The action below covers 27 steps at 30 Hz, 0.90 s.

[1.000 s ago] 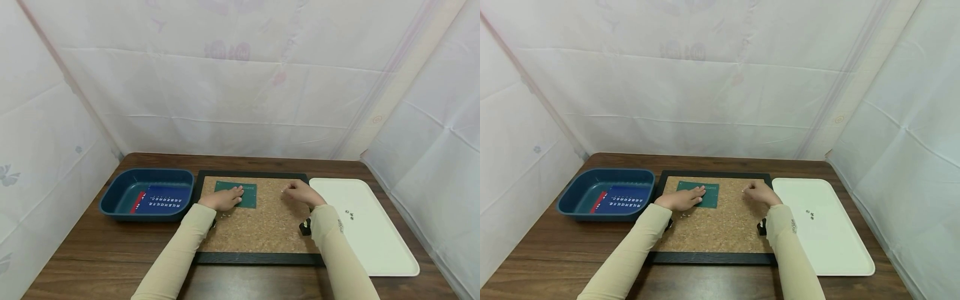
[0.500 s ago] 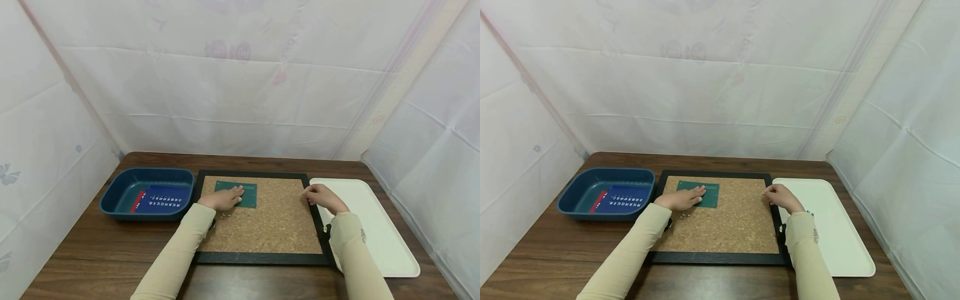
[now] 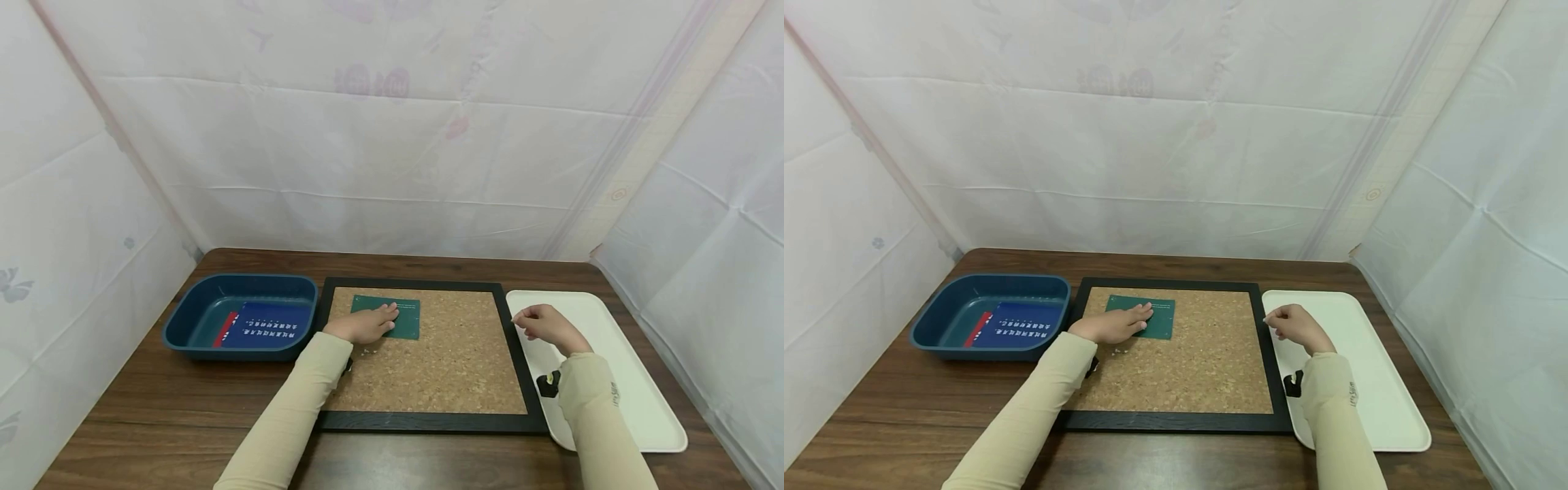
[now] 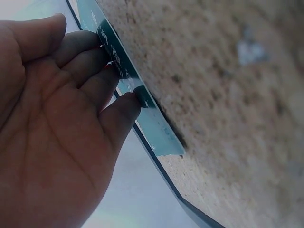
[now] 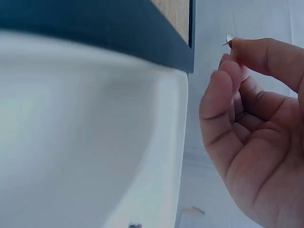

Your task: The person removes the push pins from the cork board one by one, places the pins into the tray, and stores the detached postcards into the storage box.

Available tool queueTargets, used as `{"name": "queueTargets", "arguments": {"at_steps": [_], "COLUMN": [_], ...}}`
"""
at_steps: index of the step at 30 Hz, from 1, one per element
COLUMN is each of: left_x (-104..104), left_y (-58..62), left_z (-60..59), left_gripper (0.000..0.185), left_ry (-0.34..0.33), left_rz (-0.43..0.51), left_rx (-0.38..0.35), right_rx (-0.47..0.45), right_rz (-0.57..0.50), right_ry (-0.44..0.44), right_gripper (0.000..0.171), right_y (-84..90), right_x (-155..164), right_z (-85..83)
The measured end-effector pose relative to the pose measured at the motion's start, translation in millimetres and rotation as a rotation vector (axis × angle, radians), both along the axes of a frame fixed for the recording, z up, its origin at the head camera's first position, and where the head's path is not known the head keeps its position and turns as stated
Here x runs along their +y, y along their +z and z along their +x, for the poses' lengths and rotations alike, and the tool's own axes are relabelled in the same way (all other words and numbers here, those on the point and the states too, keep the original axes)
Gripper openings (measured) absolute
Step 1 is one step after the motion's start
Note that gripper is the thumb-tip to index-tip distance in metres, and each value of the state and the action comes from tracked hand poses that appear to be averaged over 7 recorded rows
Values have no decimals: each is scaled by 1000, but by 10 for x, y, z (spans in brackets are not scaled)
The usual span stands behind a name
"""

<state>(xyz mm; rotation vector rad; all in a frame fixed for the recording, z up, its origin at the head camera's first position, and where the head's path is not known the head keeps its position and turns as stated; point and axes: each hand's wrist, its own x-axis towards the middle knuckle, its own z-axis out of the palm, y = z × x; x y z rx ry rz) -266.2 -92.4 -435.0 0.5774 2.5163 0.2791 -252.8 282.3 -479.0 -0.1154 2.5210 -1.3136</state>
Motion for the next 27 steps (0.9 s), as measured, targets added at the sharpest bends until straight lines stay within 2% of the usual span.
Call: {"name": "queueTargets", "arguments": {"at_steps": [18,27], "left_x": [1,0], "left_y": [-9,28], "left_z": [-2,8], "left_gripper": [52,52], "left_ry": [-5,-3], "left_rz": [-2,-3], "left_rx": [1,-5], "right_rx": [3,-40], "right_rz": [33,62], "right_ry": [-48,-86], "right_gripper": [34,35], "right_y": [-63,-88], "right_x": [305,423], "right_z": [99,154]}}
